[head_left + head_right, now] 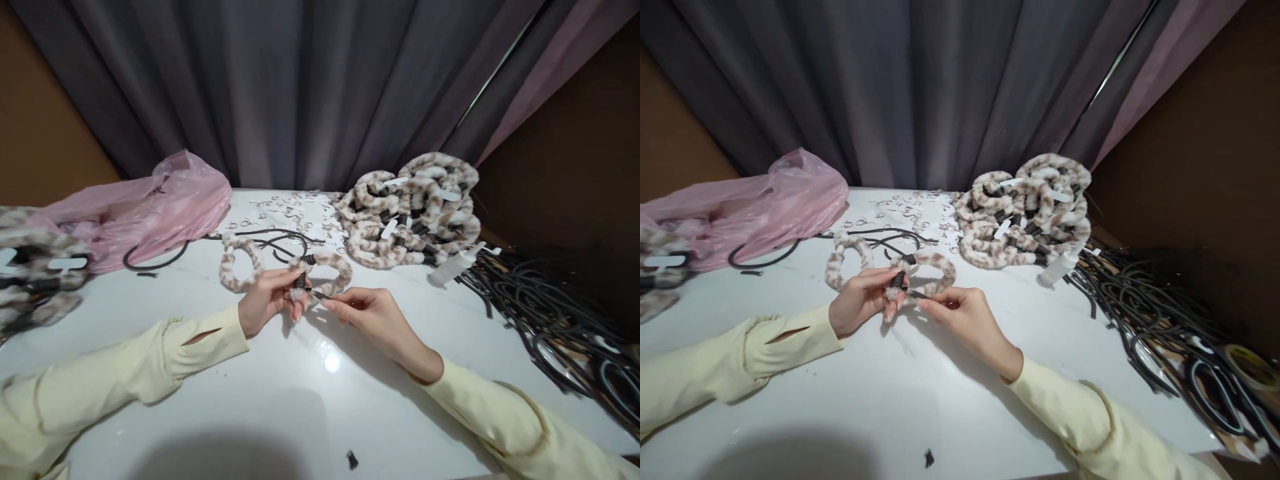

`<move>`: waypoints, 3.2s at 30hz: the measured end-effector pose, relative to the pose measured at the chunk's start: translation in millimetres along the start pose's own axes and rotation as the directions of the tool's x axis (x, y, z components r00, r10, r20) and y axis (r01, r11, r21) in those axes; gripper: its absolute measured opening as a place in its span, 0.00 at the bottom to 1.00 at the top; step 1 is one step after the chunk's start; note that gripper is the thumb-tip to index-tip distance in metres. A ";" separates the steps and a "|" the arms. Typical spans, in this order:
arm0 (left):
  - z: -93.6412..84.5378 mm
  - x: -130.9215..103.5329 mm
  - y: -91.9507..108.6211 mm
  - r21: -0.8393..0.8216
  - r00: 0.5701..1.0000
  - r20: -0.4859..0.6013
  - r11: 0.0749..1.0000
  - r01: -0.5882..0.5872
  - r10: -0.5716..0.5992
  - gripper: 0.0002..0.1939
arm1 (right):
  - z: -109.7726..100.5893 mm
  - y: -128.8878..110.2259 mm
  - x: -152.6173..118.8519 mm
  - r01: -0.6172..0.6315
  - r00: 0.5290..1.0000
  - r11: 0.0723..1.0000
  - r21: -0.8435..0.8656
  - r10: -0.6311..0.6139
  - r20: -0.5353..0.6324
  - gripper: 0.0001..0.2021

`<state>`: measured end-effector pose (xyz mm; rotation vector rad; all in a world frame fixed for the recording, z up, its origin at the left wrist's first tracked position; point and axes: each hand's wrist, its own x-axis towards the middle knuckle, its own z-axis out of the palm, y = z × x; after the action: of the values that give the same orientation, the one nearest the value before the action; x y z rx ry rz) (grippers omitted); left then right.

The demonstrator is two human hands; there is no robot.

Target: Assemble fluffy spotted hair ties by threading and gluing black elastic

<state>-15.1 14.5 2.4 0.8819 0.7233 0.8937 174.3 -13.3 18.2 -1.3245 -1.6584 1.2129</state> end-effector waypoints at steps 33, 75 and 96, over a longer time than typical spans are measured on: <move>7.2 1.1 -4.0 0.142 0.997 -0.072 0.990 0.004 0.006 0.20 | 2.4 13.0 -0.7 0.400 0.893 0.812 -0.425 -0.449 -0.018 0.14; 20.1 6.2 -8.6 0.240 0.919 -0.387 0.971 0.018 0.079 0.12 | 23.7 -8.8 4.4 0.349 0.887 0.371 -0.861 -0.426 0.175 0.09; 10.9 10.2 -3.4 0.131 0.916 -0.399 0.991 0.019 0.035 0.10 | 25.1 9.3 12.9 0.451 0.796 0.415 -0.790 -0.588 0.145 0.09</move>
<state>-0.4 18.7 2.7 0.8255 1.1462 1.0579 151.3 -6.7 0.5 -1.1308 -2.3686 -0.1012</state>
